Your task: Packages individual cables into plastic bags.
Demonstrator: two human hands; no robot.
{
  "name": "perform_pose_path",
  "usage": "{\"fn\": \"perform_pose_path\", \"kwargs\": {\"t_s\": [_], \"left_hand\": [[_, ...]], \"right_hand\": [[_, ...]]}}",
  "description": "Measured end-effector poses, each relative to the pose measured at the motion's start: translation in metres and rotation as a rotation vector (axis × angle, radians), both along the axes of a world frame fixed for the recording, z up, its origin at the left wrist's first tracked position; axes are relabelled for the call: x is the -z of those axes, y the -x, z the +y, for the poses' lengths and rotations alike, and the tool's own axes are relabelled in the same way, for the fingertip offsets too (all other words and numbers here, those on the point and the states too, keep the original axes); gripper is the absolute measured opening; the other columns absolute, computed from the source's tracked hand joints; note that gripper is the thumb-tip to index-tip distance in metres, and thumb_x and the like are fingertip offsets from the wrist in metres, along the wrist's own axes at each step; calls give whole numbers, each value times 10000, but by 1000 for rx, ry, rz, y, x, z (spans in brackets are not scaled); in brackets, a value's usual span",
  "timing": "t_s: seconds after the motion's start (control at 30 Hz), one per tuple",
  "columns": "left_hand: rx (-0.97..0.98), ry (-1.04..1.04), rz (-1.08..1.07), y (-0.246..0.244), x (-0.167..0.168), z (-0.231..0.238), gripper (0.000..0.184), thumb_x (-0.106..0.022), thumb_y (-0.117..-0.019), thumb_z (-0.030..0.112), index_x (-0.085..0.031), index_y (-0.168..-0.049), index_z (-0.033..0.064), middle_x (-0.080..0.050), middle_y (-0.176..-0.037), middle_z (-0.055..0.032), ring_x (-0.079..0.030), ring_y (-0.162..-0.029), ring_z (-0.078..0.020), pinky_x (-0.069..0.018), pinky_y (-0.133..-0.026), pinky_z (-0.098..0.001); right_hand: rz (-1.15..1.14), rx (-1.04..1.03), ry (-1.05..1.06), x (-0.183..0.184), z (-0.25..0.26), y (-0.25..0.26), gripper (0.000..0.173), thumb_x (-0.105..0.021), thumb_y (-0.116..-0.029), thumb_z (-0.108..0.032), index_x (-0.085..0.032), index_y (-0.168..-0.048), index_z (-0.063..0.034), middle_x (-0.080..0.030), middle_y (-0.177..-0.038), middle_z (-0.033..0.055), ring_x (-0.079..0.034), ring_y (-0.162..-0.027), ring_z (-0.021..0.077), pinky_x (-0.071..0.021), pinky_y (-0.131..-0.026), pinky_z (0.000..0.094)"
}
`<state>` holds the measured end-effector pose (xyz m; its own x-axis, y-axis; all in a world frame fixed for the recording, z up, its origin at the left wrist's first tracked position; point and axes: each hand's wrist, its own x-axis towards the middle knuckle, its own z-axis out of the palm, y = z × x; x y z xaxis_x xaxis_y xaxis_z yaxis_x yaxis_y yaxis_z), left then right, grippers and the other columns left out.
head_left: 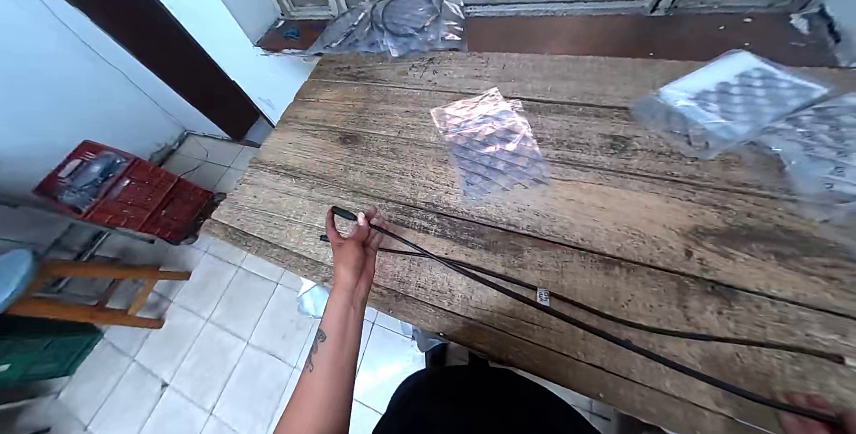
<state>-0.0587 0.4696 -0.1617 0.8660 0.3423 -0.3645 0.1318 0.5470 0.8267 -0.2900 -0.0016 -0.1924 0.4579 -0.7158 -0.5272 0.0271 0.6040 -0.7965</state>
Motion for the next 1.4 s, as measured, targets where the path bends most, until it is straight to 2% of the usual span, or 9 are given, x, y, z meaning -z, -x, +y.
{"fn": "perform_pose_path", "kwargs": {"t_s": [0.17, 0.3, 0.4, 0.53, 0.67, 0.77, 1.0, 1.17, 1.4], "left_hand": [[116, -7, 159, 32, -16, -66, 286, -345, -1127, 199, -331, -1400, 114, -625, -858, -61, -670, -712, -161, -580, -668, -327], [877, -362, 140, 22, -42, -15, 380, -352, -1113, 142, -485, -1469, 126, -585, -697, -20, -408, -468, -28, -352, -448, -183], [1333, -643, 108, 23, -55, -15, 362, -425, -1104, 184, -540, -1447, 158, -663, -741, -15, -457, -482, -19, -389, -476, -185], [1683, -724, -99, 21, -59, -25, 363, -440, -1077, 137, -619, -1392, 160, -655, -754, 35, -477, -523, 15, -394, -504, -164], [1392, -846, -158, 28, -58, -24, 233, -571, -1047, 195, -744, -1191, 134, -677, -718, 61, -540, -568, 12, -449, -558, -178], [926, -756, -105, 69, -5, -22, 282, -647, -986, 234, -706, -1198, 58, -717, -784, -1, -676, -656, -90, -594, -651, -287], [365, -504, 0, 90, 23, -110, 213, -476, -1002, 189, -599, -1024, 17, -498, -674, 80, -466, -550, 5, -419, -532, -184], [832, -799, -170, 10, 19, -152, 515, -340, -1100, 374, -697, -1003, 15, -621, -713, -28, -588, -628, -122, -530, -625, -332], [981, -1342, -510, -177, 74, -137, 228, -817, -859, 115, -722, -1004, -33, -701, -993, -199, -686, -945, -342, -551, -900, -537]], "right_hand": [[137, 48, 201, -9, 19, -43, 95, -378, -1110, -140, -443, -1139, -77, -624, -741, -39, -658, -624, 51, -591, -580, 226], [179, -440, 625, -79, 84, -113, 485, -405, -1103, -133, -270, -1564, -71, -626, -828, 12, -579, -575, 48, -520, -534, 237], [-7, -875, 1251, -100, 145, -150, 458, -470, -1077, -133, -465, -1532, -83, -732, -828, 59, -585, -510, 120, -508, -470, 311], [-211, -950, 1840, -92, 185, -161, 339, -524, -1053, -165, -665, -1355, -104, -749, -918, 80, -701, -867, 274, -567, -797, 452], [-194, -1060, 1814, -55, 180, -142, 292, -538, -1025, -163, -732, -1234, -103, -740, -865, 88, -728, -749, 264, -608, -679, 446], [-108, -1134, 1800, -34, 167, -127, 596, -529, -986, -597, -691, -1303, -118, -723, -867, 60, -692, -744, 241, -581, -646, 445], [230, -1427, 1428, -39, 173, -82, 1497, -664, -461, -953, -293, -1614, -73, -478, -1449, 329, -571, -1198, 522, -515, -816, 701], [218, -1041, 1002, -10, 169, -78, 1322, -783, -656, -770, -268, -1602, -5, -455, -1525, 265, -551, -1302, 350, -510, -1018, 517], [596, -954, 1446, -20, 112, -102, 1244, -720, -531, -849, -478, -1533, -153, -497, -1475, 285, -597, -1170, 499, -492, -849, 685]]}}
